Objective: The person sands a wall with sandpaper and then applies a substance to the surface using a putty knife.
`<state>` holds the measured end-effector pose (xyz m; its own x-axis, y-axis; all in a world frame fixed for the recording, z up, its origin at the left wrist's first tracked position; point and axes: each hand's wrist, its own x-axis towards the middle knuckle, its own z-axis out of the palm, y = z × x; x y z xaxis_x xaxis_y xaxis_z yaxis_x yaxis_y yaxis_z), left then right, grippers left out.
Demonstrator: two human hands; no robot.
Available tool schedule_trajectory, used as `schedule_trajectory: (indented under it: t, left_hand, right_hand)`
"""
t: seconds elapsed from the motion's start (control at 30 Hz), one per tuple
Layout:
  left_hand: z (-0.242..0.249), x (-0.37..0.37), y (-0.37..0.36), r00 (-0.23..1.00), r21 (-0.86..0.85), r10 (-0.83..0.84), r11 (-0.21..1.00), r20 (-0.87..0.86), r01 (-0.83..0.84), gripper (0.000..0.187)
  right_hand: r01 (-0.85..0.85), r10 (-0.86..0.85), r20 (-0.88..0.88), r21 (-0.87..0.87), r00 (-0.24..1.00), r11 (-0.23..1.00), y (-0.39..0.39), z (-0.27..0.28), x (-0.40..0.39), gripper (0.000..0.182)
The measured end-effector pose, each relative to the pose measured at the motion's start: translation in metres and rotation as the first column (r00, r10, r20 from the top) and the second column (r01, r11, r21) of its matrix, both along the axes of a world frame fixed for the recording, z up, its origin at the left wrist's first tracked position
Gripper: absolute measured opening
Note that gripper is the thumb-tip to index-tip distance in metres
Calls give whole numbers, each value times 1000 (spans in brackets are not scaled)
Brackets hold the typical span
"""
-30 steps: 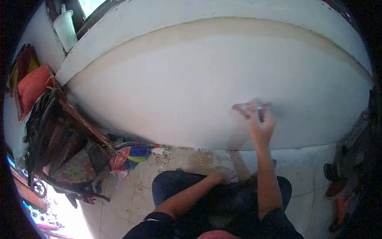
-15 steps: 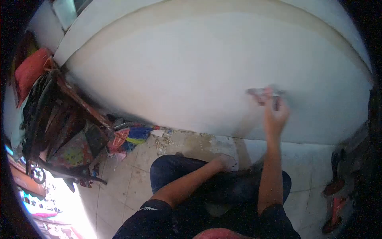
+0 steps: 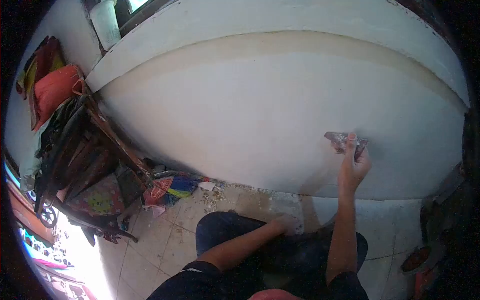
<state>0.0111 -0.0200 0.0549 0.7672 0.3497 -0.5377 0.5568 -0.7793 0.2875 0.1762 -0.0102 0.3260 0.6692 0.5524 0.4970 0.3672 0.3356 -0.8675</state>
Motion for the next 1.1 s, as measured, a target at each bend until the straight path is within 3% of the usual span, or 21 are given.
schedule_trajectory:
  t: [0.07,0.1,0.17,0.2,0.23,0.3,0.37,0.47,0.5,0.53,0.6,0.63,0.7,0.73,0.8,0.93,1.0,1.03,1.1]
  left_hand:
    - [-19,0,7,999,30,-26,999,26,26,50]
    - [-27,1,8,997,56,-51,997,49,48,47]
    - [29,-1,-3,998,0,-55,998,14,55,48]
    - [51,-1,-6,1000,-50,-24,998,-18,24,49]
    - [36,-4,-6,999,-50,-30,998,-24,29,49]
    - [-4,-19,-3,991,-116,131,985,38,-126,48]
    - [38,-15,0,997,-97,71,993,15,-69,48]
    - [96,-9,-6,1000,-112,-26,993,6,27,46]
    - [102,-6,-9,999,-131,-41,990,15,43,44]
    - [43,-8,-6,994,-82,-19,996,110,28,44]
    - [-71,-11,-3,954,21,7,1000,299,-14,42]
    - [-17,-10,-6,978,-22,24,1000,209,-20,43]
    - [115,-7,-15,999,-93,40,995,18,-38,44]
    - [103,-9,-13,999,-96,47,994,19,-45,44]
    - [61,-10,-5,996,-44,-84,995,29,85,45]
    - [42,-10,0,987,-46,-83,995,137,90,46]
    - [39,-7,0,991,-155,6,988,-135,-27,47]
    - [11,-6,5,991,-156,-8,988,-137,-14,47]
    - [-68,3,11,992,-55,-107,993,-73,103,45]
  right_hand:
    - [57,-38,-101,185,994,981,12,-21,5,39]
    - [80,-62,-104,182,993,980,9,-21,4,39]
    - [-206,206,39,-10,978,978,2,-17,-2,34]
    - [-189,189,33,-9,981,982,0,-18,3,34]
    - [-165,168,90,-36,982,986,-1,-18,7,34]
    - [-161,168,144,-59,975,985,1,-14,11,33]
    - [27,-2,-180,139,984,990,3,-5,18,34]
    - [8,0,-206,41,979,999,1,-11,14,34]
    - [-21,22,-73,15,997,1000,0,-18,1,34]
    - [-44,45,56,-18,997,999,1,-24,-14,35]
    - [-298,330,207,-172,921,939,7,-23,-21,34]
    - [-289,319,195,-169,927,942,8,-28,-20,34]
    - [-288,288,23,1,957,958,17,-36,-22,28]
    - [-295,295,22,-2,955,955,17,-35,-17,28]
    - [-52,54,-17,101,998,993,11,-25,-4,23]
    - [-38,70,-186,168,980,985,5,-15,-11,34]
    - [-294,304,-85,111,949,949,11,-29,-15,33]
    - [-281,291,-87,111,953,953,13,-32,-16,33]
    - [-222,230,107,-80,967,972,14,-34,-12,26]
